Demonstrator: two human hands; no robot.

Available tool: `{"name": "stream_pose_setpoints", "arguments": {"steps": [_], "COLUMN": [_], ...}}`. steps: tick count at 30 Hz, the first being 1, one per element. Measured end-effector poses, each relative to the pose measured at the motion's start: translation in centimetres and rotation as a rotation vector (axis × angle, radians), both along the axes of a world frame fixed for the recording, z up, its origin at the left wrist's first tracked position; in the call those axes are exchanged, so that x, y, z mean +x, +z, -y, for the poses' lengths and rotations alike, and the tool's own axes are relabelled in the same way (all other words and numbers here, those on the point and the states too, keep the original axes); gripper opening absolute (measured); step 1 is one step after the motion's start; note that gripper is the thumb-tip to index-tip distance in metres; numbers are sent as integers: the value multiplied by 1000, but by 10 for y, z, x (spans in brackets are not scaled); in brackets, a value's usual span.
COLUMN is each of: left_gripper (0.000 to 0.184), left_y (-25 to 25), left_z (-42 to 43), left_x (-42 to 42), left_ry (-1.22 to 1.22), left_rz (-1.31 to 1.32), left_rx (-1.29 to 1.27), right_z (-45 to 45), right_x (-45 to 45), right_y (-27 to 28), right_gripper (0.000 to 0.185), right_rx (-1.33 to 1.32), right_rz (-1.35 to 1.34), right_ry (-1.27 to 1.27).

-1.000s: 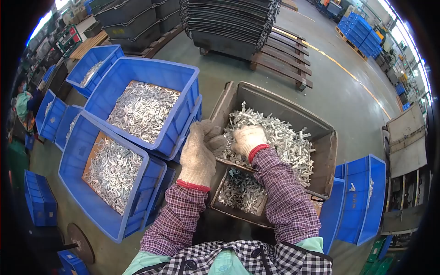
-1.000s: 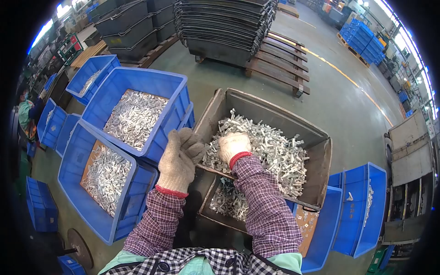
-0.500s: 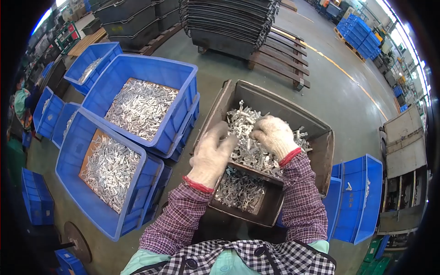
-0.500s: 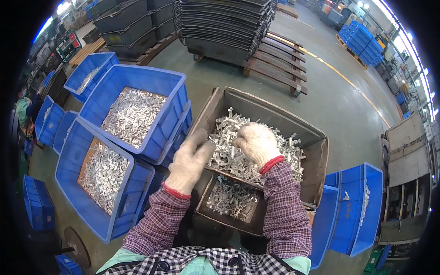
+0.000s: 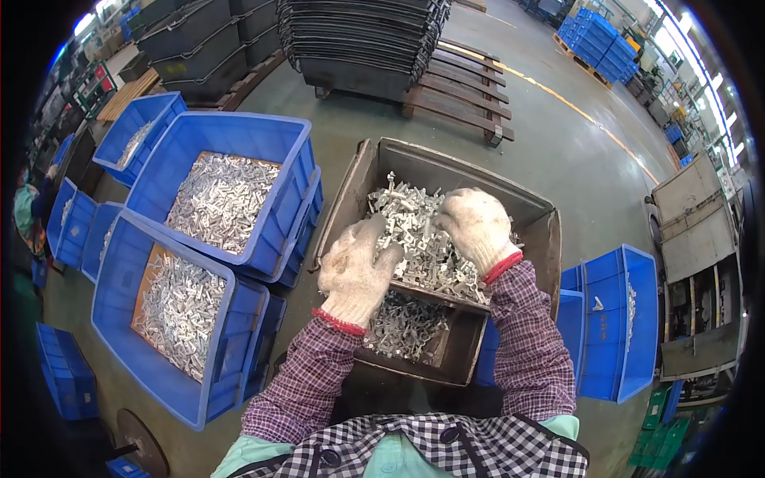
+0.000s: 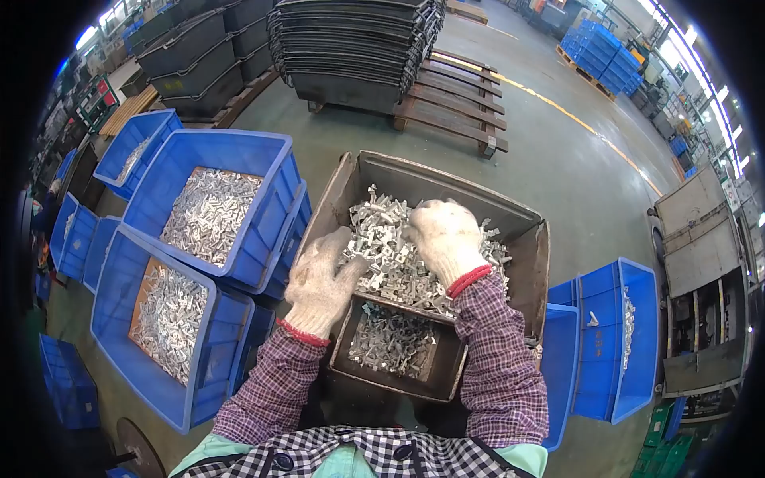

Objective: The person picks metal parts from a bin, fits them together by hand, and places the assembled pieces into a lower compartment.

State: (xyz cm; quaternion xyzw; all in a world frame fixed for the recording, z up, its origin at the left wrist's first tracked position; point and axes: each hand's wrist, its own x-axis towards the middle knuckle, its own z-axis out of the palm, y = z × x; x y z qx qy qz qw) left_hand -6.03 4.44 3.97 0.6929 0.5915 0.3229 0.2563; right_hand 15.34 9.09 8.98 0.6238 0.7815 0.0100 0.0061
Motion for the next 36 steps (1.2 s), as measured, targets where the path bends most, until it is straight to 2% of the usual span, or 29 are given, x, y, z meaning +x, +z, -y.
{"name": "stream_pose_setpoints", "arguments": {"steps": [4,7,8,11,12,13,14,15,16,18,19,20,22,24,25,26,27,29,30,32,34,36], "left_gripper": [53,56,55,50,42,42,42,39,36,42,45,46,52,52,51,50,47,47,47,47,45,44], "left_y": [7,3,-9,-28,-18,-26,-42,-47,-51,-31,-23,-30,-1,-8,-27,-44,-33,-37,-30,-12,-24,-28], "left_z": [1,-4,-5,2,7,8,8,10,13,23,27,25,33,33,32,32,30,27,27,27,24,29], "left_x": [9,9,4,7,13,14,16,20,24,29,31,29,24,22,25,26,23,14,12,9,14,21], "left_ry": [-69,-256,-313,-179,-244,-316,-385,-369,-352,-330,-317,-301,-453,-422,-329,-229,-190,-197,-253,-361,-403,-436], "left_rz": [-93,35,123,1036,1350,1299,1244,1292,1339,1476,1543,1384,851,863,1068,1271,1324,1122,1017,806,870,1022], "left_rx": [154,-216,-268,-728,-725,-592,-460,-462,-464,-601,-671,-745,-478,-487,-607,-725,-765,-703,-709,-715,-909,-1084], "right_z": [25,40,44,48,56,64,71,82,100,123,123,123,122,125,127,130,134,144,150,161,163,177], "right_x": [-28,-43,-45,-43,-39,-33,-17,-6,-13,-38,-45,-53,-58,-51,-46,-40,-29,-16,-7,1,14,12], "right_y": [39,49,50,33,28,21,-10,-37,-41,-52,-83,-86,-74,-67,-63,-57,-60,-52,-57,-67,-65,-44], "right_gripper": [20,22,25,33,37,35,37,41,42,49,45,44,41,41,41,41,39,36,36,28,18,15], "right_rx": [-54,41,85,326,272,185,364,527,313,58,184,198,236,196,172,187,157,-18,-45,159,499,324], "right_rz": [-9,-77,-104,-664,-924,-1215,-898,-572,-892,-1462,-1408,-1485,-1576,-1714,-1782,-1740,-1648,-1707,-1788,-1367,-672,-909], "right_ry": [213,296,313,158,-19,-188,-126,-64,-278,-578,-610,-618,-617,-641,-654,-630,-578,-719,-696,-438,0,-200]}}
